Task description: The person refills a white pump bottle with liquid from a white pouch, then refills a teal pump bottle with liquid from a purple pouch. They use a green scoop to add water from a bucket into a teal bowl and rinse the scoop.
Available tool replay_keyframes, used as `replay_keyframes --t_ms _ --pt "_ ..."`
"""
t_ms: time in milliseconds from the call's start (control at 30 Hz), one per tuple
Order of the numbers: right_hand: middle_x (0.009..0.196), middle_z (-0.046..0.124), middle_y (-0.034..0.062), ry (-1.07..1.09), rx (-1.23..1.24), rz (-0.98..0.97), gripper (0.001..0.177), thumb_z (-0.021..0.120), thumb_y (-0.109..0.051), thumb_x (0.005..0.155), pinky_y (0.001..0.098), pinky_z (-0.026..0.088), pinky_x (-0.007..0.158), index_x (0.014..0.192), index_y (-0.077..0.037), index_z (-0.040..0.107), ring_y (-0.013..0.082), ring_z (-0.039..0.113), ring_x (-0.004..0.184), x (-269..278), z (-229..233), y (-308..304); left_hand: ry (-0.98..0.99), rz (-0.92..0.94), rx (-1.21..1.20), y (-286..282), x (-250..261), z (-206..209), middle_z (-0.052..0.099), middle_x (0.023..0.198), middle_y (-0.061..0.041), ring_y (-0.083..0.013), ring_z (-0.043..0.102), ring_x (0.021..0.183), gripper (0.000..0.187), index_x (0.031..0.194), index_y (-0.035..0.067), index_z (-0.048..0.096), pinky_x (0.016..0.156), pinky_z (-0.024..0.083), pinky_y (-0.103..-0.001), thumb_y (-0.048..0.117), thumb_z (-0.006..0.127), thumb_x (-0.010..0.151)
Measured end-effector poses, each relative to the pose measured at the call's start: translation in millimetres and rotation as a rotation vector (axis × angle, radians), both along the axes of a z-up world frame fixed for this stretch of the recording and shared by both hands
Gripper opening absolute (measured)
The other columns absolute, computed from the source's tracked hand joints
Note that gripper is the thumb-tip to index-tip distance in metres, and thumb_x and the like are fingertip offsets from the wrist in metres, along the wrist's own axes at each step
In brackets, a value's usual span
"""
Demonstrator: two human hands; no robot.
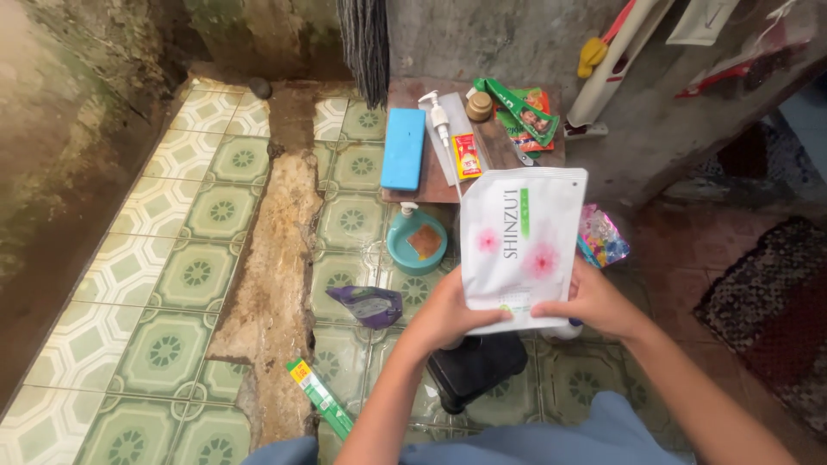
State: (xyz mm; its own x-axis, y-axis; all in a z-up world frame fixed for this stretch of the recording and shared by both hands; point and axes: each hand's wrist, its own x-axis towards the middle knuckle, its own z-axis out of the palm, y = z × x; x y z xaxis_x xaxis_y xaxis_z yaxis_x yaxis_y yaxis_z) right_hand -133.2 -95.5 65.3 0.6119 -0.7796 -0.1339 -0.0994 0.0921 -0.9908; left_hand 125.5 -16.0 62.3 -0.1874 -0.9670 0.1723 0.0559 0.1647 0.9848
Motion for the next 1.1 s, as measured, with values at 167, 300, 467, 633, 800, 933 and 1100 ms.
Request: replay_keyframes --t_ms 167,300,467,633,800,933,1100 --pt "0.124 0.068 0.0092 0.070 -0.117 -0.060 0.071 0.084 0.006 0.073 0.0366 0.057 0.094 0.137 -0.001 0.053 0.0170 0.066 0.111 3.5 1.9 1.5 -0.233 0.109 -0.049 -1.2 3.9 29.5 0.072 0.124 -0.015 -0.0237 0.070 0.116 0.089 0.142 0.003 0.051 0.096 0.055 -0.035 0.010 0.091 0.063" --pt "0.124 0.065 0.0048 -0.050 -0.179 -0.092 0.083 0.086 0.007 0.062 0.0334 0.055 0.094 0.136 -0.003 0.050 0.0130 0.064 0.112 22.0 11.9 11.0 -0.234 0.152 -0.050 -5.4 -2.0 19.5 0.074 0.121 -0.016 -0.0247 0.074 0.112 0.085 0.143 0.004 0.051 0.093 0.058 -0.036 0.011 0.089 0.067" --pt "0.117 0.070 0.0046 0.000 -0.207 -0.132 0.066 0.085 0.003 0.071 0.0328 0.056 0.091 0.130 -0.002 0.057 0.0128 0.066 0.106 6.6 -0.7 -4.9 -0.107 0.145 -0.085 1.6 -3.9 25.0 0.072 0.125 -0.015 -0.0221 0.070 0.114 0.076 0.145 0.002 0.048 0.096 0.055 -0.035 0.008 0.081 0.078" --pt "0.112 0.078 0.0082 0.147 -0.036 0.057 0.043 0.081 -0.007 0.080 0.0343 0.058 0.088 0.121 0.003 0.070 0.0164 0.071 0.100 -22.7 30.4 -45.0 0.287 0.103 0.118 15.3 -49.9 -27.9 0.068 0.128 -0.008 -0.0153 0.066 0.118 0.055 0.141 0.001 0.049 0.102 0.053 -0.031 0.007 0.072 0.091" --pt "0.113 0.080 0.0060 0.564 -0.060 0.425 0.048 0.086 -0.014 0.077 0.0306 0.058 0.087 0.121 -0.001 0.071 0.0093 0.068 0.099 -16.7 88.6 -41.7 0.542 0.208 0.188 33.8 -96.6 -5.0 0.073 0.117 -0.008 -0.0151 0.070 0.106 0.053 0.124 -0.004 0.065 0.093 0.056 -0.031 0.002 0.083 0.075" --pt "0.117 0.076 0.0038 0.493 -0.306 0.409 0.067 0.091 -0.016 0.067 0.0290 0.055 0.090 0.125 -0.001 0.063 0.0080 0.066 0.104 -28.2 75.0 -20.1 0.287 0.185 0.139 24.0 -80.7 -11.8 0.076 0.107 -0.008 -0.0143 0.071 0.096 0.041 0.115 -0.005 0.070 0.087 0.058 -0.030 0.006 0.084 0.078" --pt "0.109 0.080 0.0142 0.423 -0.010 0.036 0.041 0.080 -0.015 0.084 0.0351 0.057 0.081 0.119 0.006 0.077 0.0171 0.071 0.094 -75.8 17.9 -17.9 0.351 -0.131 0.223 9.9 -54.1 -35.4 0.076 0.109 -0.006 -0.0091 0.067 0.096 0.028 0.119 -0.006 0.071 0.086 0.055 -0.026 0.009 0.071 0.096"
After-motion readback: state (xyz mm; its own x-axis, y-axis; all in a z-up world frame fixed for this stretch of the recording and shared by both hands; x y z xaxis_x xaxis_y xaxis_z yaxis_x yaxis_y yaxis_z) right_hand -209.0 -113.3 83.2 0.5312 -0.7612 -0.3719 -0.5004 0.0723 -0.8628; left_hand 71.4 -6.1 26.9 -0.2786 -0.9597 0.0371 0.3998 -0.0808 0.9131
